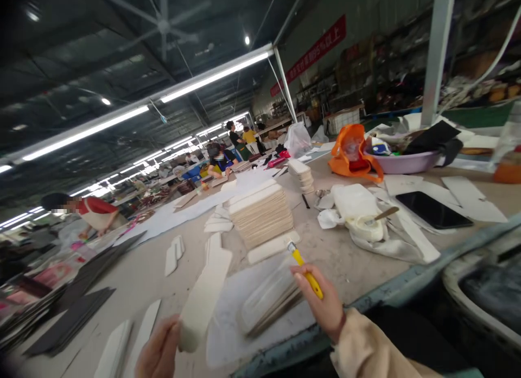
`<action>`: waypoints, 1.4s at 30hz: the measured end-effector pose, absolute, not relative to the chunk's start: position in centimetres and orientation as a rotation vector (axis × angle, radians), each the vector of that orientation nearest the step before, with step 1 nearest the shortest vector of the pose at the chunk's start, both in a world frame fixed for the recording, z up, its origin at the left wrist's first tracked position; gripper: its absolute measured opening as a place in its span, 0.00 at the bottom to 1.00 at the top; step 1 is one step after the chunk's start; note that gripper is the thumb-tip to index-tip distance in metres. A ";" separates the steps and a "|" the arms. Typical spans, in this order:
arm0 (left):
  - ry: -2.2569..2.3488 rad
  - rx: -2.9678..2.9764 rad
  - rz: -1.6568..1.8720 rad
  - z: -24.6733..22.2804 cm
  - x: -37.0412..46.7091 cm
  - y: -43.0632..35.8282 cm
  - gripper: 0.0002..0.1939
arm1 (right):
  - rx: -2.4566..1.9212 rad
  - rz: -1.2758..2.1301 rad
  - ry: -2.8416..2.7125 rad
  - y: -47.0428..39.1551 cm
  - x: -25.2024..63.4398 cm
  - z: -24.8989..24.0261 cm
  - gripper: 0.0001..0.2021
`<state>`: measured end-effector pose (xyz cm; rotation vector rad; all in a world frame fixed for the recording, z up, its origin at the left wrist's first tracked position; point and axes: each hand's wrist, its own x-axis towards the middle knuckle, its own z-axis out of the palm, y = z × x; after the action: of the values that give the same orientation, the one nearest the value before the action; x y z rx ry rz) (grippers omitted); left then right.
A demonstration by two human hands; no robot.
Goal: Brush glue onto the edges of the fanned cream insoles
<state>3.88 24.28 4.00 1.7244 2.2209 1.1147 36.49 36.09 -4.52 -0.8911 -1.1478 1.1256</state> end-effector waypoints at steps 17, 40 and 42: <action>1.805 1.610 0.652 4.4 13.2 31.2 0.14 | -0.801 1.271 -0.887 39.9 38.2 -0.1 0.19; 1.985 1.497 0.544 -1.9 8.9 34.4 0.12 | -1.217 0.659 -1.680 46.1 35.8 -4.6 0.12; 2.000 1.500 0.528 -2.1 9.0 34.4 0.12 | -1.222 0.656 -1.695 46.1 35.7 -4.8 0.11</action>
<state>9.01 34.36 -2.11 1.4998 1.9998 0.5284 35.75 46.14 -4.77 -1.2218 -1.6952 0.6565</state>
